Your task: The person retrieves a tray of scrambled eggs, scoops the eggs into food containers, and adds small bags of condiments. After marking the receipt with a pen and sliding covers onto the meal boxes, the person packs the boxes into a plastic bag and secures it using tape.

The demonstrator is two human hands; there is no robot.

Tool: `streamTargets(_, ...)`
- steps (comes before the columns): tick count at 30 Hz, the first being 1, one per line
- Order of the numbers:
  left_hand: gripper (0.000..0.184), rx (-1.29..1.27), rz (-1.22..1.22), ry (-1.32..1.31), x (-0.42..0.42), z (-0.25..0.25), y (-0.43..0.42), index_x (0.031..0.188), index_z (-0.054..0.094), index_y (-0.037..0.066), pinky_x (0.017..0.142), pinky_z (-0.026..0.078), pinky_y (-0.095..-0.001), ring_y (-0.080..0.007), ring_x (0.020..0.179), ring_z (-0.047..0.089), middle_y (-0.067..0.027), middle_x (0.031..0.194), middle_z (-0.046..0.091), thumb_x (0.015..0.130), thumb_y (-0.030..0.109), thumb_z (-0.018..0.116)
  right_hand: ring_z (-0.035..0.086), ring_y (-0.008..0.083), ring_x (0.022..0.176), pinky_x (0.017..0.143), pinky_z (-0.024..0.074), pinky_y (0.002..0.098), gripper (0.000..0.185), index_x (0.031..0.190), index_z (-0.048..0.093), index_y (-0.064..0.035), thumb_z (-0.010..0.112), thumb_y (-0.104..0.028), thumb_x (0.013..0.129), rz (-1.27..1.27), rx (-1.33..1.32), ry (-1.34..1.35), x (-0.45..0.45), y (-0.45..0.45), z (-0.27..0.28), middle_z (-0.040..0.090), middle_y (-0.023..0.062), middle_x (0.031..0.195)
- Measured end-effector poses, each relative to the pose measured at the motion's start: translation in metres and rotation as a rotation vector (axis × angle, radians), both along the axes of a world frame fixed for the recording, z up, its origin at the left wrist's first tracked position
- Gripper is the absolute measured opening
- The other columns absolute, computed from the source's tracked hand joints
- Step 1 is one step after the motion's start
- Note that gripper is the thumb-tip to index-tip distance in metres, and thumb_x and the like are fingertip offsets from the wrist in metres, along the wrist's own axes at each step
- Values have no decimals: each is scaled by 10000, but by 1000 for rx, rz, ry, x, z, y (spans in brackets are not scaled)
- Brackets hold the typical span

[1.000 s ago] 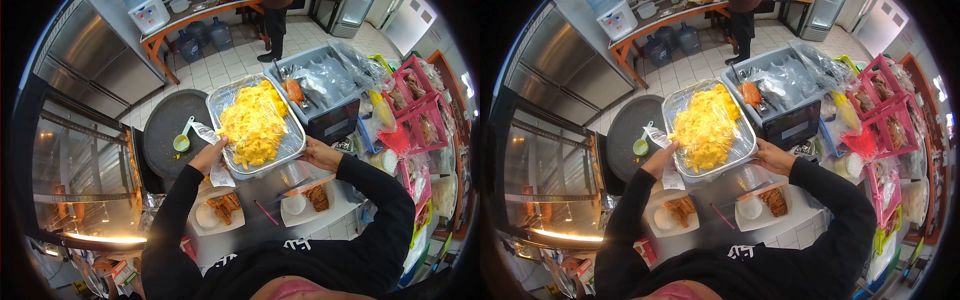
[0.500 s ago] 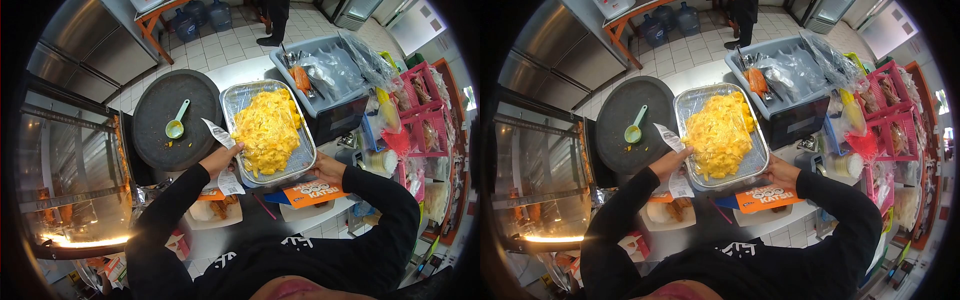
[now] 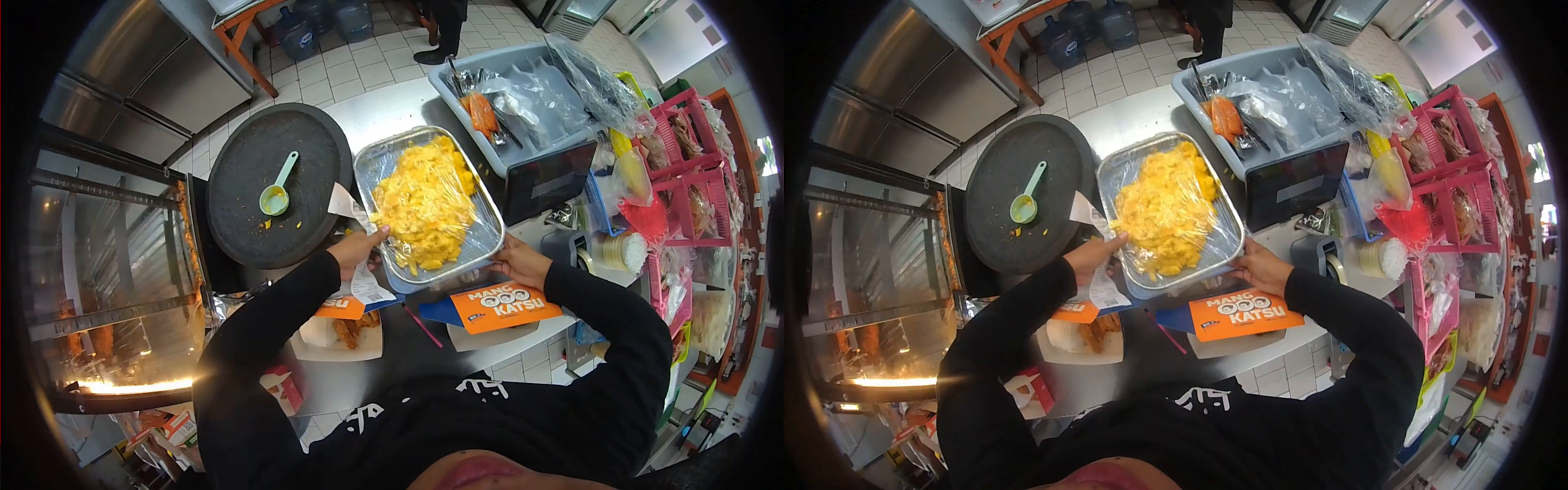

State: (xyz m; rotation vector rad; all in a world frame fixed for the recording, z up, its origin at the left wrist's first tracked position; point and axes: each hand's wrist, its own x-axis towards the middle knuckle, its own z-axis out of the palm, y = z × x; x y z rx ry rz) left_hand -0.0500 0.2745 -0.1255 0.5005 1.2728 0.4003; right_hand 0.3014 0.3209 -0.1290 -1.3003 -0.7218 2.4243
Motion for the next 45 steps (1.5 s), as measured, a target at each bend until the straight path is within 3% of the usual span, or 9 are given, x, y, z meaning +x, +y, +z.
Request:
streamTargets(7, 419, 219, 105, 208, -11, 46, 3, 1175, 498, 58, 532, 418, -229, -102, 711, 560, -14, 962, 561, 921, 390, 537, 565, 209, 1087, 855, 511, 312, 439, 1297, 395, -5, 471, 56, 869, -26, 117, 26, -19, 17, -13, 519, 116, 1231)
streamTargets(10, 419, 315, 164, 214, -9, 99, -2, 1217, 484, 35, 535, 416, -219, -97, 720, 562, -32, 1023, 575, 938, 345, 519, 562, 201, 1070, 873, 515, 324, 336, 1221, 458, 25, 504, 3, 889, 257, 465, -196, -23, 10, 27, 524, 117, 1210)
streamTargets(16, 400, 704, 242, 203, 4, 168, -45, 1251, 476, -1, 549, 394, -191, -74, 706, 534, -85, 1104, 597, 957, 272, 486, 577, 174, 888, 606, 567, 288, 341, 1203, 506, 7, 579, -80, 881, 421, 1225, -634, -19, 16, 66, 537, 115, 1064)
streamTargets(20, 352, 776, 329, 240, 27, 192, -112, 1220, 504, -14, 557, 381, -185, -67, 699, 519, -97, 1049, 618, 962, 224, 469, 601, 181, 667, 487, 544, 267, 263, 1107, 556, 1, 610, -95, 868, 638, 1201, -770, -34, 26, 39, 494, 126, 1007)
streamTargets(27, 318, 537, 461, 183, 60, 165, -230, 1206, 529, -5, 571, 375, -173, -50, 703, 503, -79, 1014, 637, 967, 196, 471, 583, 91, 709, 691, 517, 266, 172, 874, 640, -34, 703, -186, 828, 507, 599, -307, -40, 33, 30, 637, 13, 805)
streamTargets(31, 306, 474, 681, 230, 78, 145, -265, 1191, 519, -12, 556, 367, -170, -48, 688, 494, -81, 1032, 624, 971, 193, 462, 545, 58, 754, 710, 426, 215, 207, 889, 650, -72, 684, -271, 847, 593, 613, -251, -52, 31, 57, 658, 2, 862)
streamTargets(38, 306, 495, 758, 248, 103, 136, -294, 1189, 519, -15, 546, 370, -170, -45, 686, 492, -84, 1028, 624, 972, 192, 459, 612, 119, 956, 842, 487, 237, 328, 1117, 570, -21, 555, -293, 934, 599, 628, -9, -107, 53, 103, 652, 89, 1091)
streamTargets(42, 314, 455, 903, 320, 107, 136, -323, 1191, 517, -14, 544, 370, -171, -47, 689, 497, -85, 1026, 624, 972, 203, 456, 591, 212, 1082, 915, 498, 303, 437, 1212, 485, 37, 535, -303, 941, 439, 652, 233, -141, 81, 84, 586, 136, 1189)
streamTargets(45, 334, 427, 1006, 410, 108, 130, -351, 1202, 508, -7, 541, 369, -172, -46, 698, 506, -76, 1022, 619, 971, 230, 457, 601, 251, 1054, 915, 501, 321, 481, 1227, 464, 54, 544, -318, 933, 445, 824, 75, -163, 107, 63, 556, 164, 1226)
